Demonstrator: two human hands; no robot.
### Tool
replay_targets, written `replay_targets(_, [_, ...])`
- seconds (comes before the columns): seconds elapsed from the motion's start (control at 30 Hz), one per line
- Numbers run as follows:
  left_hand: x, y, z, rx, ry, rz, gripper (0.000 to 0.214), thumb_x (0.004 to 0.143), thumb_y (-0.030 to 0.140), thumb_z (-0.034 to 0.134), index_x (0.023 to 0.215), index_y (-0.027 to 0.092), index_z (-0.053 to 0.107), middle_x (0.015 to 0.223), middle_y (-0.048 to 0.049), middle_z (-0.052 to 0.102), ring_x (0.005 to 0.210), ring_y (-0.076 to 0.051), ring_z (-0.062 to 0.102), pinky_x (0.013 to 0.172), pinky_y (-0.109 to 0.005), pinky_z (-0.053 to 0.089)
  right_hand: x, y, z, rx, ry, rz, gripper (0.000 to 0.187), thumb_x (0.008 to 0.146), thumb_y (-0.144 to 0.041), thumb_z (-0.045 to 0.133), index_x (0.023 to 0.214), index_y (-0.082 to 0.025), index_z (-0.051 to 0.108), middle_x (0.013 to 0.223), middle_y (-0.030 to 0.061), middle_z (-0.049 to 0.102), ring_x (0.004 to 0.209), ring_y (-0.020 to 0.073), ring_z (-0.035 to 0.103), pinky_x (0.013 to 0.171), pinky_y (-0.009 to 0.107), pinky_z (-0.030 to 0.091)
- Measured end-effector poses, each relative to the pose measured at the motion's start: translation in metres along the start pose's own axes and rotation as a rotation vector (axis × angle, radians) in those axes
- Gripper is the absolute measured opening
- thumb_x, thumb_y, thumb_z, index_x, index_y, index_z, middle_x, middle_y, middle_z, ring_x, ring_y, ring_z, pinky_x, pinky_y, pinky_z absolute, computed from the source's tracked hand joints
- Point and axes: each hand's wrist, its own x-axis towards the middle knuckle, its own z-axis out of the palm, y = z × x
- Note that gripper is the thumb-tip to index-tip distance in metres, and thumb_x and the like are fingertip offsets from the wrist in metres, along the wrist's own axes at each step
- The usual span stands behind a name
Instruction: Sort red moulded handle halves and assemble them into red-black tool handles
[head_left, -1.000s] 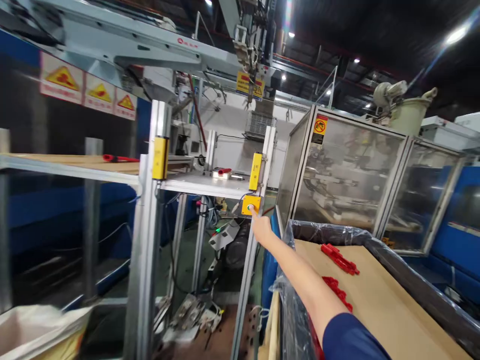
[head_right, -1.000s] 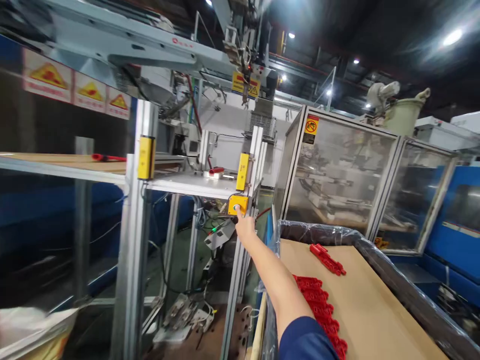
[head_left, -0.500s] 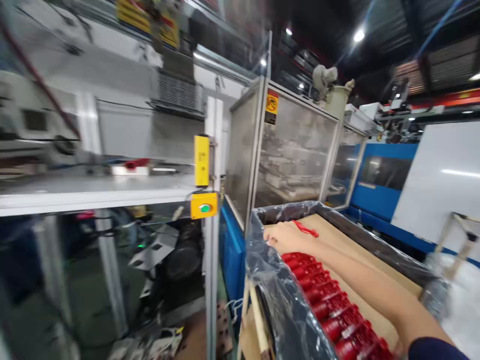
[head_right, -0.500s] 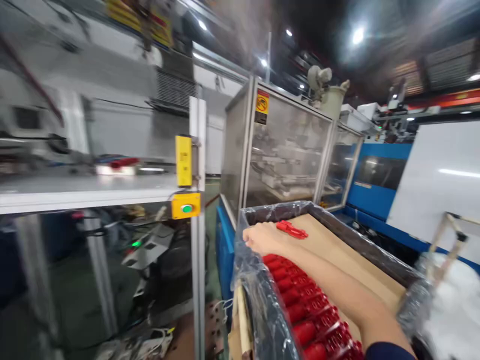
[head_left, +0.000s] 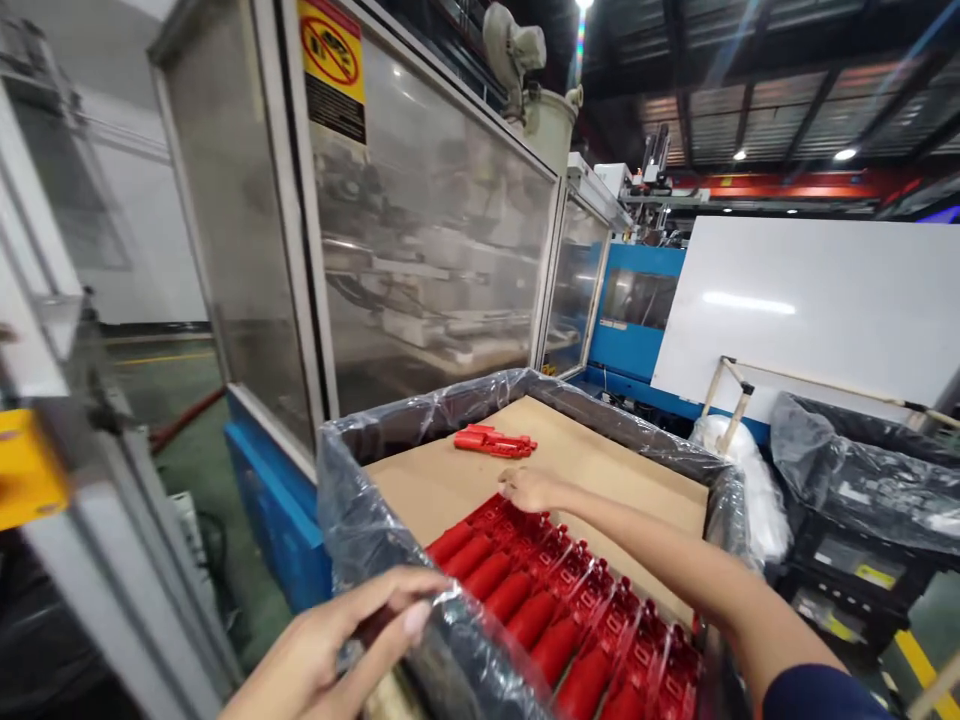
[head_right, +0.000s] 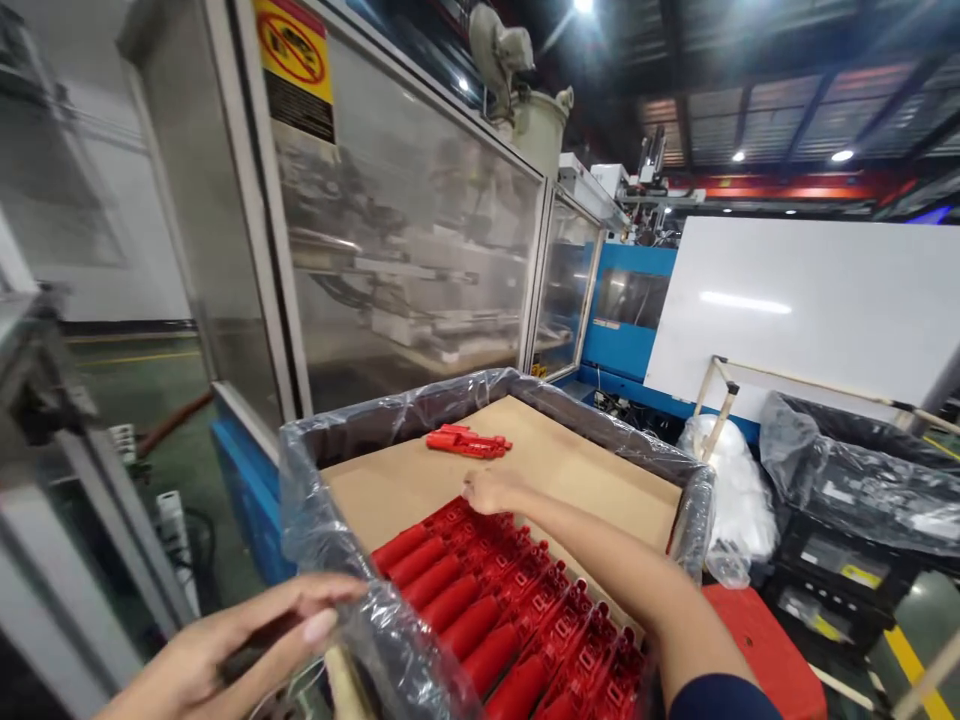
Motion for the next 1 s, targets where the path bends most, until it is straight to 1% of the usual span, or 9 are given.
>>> replay_targets(0.1, [0.043, 0.011, -0.008, 0.233, -0.048, 0.07, 0.049, 0.081, 0.065, 0.048, 0.101, 0.027, 0.072, 0.11, -0.0078, 0.075, 0.107, -0.032, 0.066, 0.096, -0.034, 0.047, 0.018, -0.004, 0.002, 0.007, -0.065, 0.093, 0.033, 0.097, -0.041, 0.056, 0.116, -0.015, 0.062, 0.116, 0.009, 0.065, 0.102, 0.022, 0.065, 0.088, 0.044, 0.055])
replay_targets(0.2, [0.075, 0.009, -0.01, 0.362, -0.15, 0.075, 0.056, 0.083, 0.062, 0.035, 0.108, 0.022, 0.066, 0.111, -0.0122, 0.072, 0.101, -0.035, 0.066, 0.088, -0.042, 0.049, 0.022, 0.0, 0.0, 0.033, -0.101, 0.094, 0.035, 0.094, -0.044, 0.059, 0.113, -0.015, 0.063, 0.113, 0.0089, 0.067, 0.1, 0.0218, 0.065, 0.087, 0.043, 0.054])
replay_targets(0.3, [0.103, -0.001, -0.006, 0.4, -0.235, 0.1, 0.058, 0.086, 0.057, 0.032, 0.118, 0.019, 0.06, 0.121, -0.0158, 0.067, 0.106, -0.037, 0.064, 0.091, -0.048, 0.047, 0.017, 0.01, -0.009, 0.083, -0.098, 0.06, 0.03, 0.095, -0.038, 0.06, 0.112, -0.014, 0.064, 0.106, 0.0062, 0.07, 0.093, 0.0173, 0.066, 0.081, 0.031, 0.051])
replay_targets(0.4, [0.125, -0.013, -0.001, 0.44, -0.34, 0.145, 0.064, 0.085, 0.054, 0.036, 0.13, 0.013, 0.054, 0.134, -0.0217, 0.057, 0.121, -0.043, 0.055, 0.099, -0.056, 0.04, 0.009, 0.016, -0.024, 0.123, -0.095, 0.04, 0.018, 0.094, -0.03, 0.061, 0.1, -0.015, 0.07, 0.091, -0.0008, 0.071, 0.083, 0.011, 0.063, 0.071, 0.018, 0.043])
replay_targets(0.53, [0.146, -0.027, 0.004, 0.44, -0.505, 0.161, 0.075, 0.073, 0.048, 0.055, 0.134, 0.005, 0.051, 0.13, -0.0306, 0.056, 0.119, -0.054, 0.052, 0.095, -0.067, 0.038, 0.002, 0.005, -0.05, 0.106, -0.07, 0.122, 0.026, 0.09, -0.028, 0.064, 0.069, -0.015, 0.069, 0.065, -0.0019, 0.064, 0.066, 0.0112, 0.056, 0.06, 0.022, 0.034])
replay_targets(0.6, [0.154, -0.032, 0.004, 0.364, -0.583, 0.174, 0.074, 0.068, 0.043, 0.06, 0.132, 0.006, 0.052, 0.13, -0.029, 0.058, 0.12, -0.052, 0.052, 0.099, -0.065, 0.038, 0.0, -0.008, -0.066, 0.091, -0.023, 0.204, 0.033, 0.091, -0.029, 0.059, 0.062, -0.015, 0.067, 0.06, 0.0003, 0.061, 0.063, 0.0135, 0.054, 0.057, 0.025, 0.031])
replay_targets(0.73, [0.172, -0.037, -0.001, 0.08, -0.716, 0.178, 0.061, 0.075, 0.044, 0.052, 0.129, 0.017, 0.051, 0.132, -0.0154, 0.063, 0.122, -0.034, 0.057, 0.105, -0.045, 0.043, -0.007, -0.029, -0.104, 0.121, 0.08, 0.369, 0.042, 0.091, -0.033, 0.055, 0.054, -0.016, 0.062, 0.059, 0.004, 0.061, 0.064, 0.0173, 0.056, 0.058, 0.027, 0.031])
replay_targets(0.87, [0.192, -0.034, -0.015, -0.139, -0.719, 0.084, 0.083, 0.078, 0.068, 0.049, 0.145, 0.02, 0.037, 0.153, -0.0107, 0.044, 0.137, -0.029, 0.045, 0.109, -0.037, 0.04, -0.024, -0.03, -0.131, 0.231, 0.225, 0.466, 0.066, 0.1, -0.053, 0.033, 0.052, -0.016, 0.059, 0.057, 0.0031, 0.06, 0.06, 0.0153, 0.055, 0.064, 0.027, 0.037])
replay_targets(1.0, [0.202, -0.03, -0.023, -0.265, -0.689, 0.01, 0.089, 0.078, 0.076, 0.054, 0.147, 0.021, 0.04, 0.156, -0.0079, 0.04, 0.141, -0.03, 0.038, 0.11, -0.035, 0.041, -0.04, -0.019, -0.134, 0.339, 0.344, 0.469, 0.078, 0.099, -0.064, 0.021, 0.048, -0.017, 0.055, 0.052, 0.0013, 0.056, 0.057, 0.0134, 0.056, 0.07, 0.027, 0.042])
